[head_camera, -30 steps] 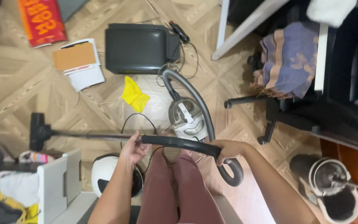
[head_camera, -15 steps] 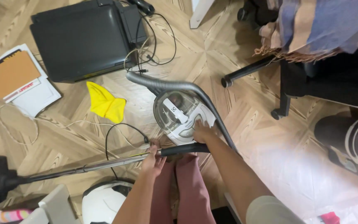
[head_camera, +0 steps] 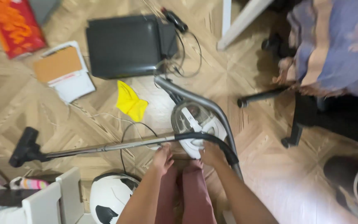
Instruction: The recorder organizes and cleans a printer area, including wiping the printer, tidying cords, and placing paper and documents on top.
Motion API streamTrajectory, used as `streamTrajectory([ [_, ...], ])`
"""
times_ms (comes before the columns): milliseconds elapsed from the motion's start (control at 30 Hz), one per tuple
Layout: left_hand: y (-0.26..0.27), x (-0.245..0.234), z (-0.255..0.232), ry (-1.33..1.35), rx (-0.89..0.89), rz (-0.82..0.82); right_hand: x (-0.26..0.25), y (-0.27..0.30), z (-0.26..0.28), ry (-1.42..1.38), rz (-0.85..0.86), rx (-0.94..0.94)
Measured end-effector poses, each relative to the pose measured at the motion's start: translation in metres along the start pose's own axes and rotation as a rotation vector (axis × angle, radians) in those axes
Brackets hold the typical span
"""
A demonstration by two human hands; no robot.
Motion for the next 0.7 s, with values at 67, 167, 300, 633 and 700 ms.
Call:
streamTrajectory([
  [67, 0.023, -0.011, -0.009, -0.022, 0.039, 0.040, 0.007, 0.025, 0.010, 0.017, 0.007, -0.040],
  [167, 0.073, -0.011, -0.034, 0.043, 0.153, 0.189, -0.037, 0.074, 0.035, -0.002, 0.034, -0.050],
  [300, 0.211, 0.005, -0.100, 0.104, 0.259, 0.174, -0.138, 0.113, 0.075, -0.162, -0.048, -0.152],
  [633, 0.421, 0.043, -0.267, 0.120, 0.619, 0.384, -0.362, 0.138, 0.200, -0.378, -0.225, -0.412],
  [700, 0.446, 0.038, -0.279, 0.125, 0.612, 0.388, -0.372, 0.137, 0.219, -0.410, -0.182, -0.446],
])
Point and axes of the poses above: each hand's wrist, its own y-axis away from the middle knuckle, its own x-axis out of the palm, z = x × y, the point moved 7 cm from there along -y, towards the middle knuckle, and after that the axes turned 8 degrees about y, right-handed, at the moved point
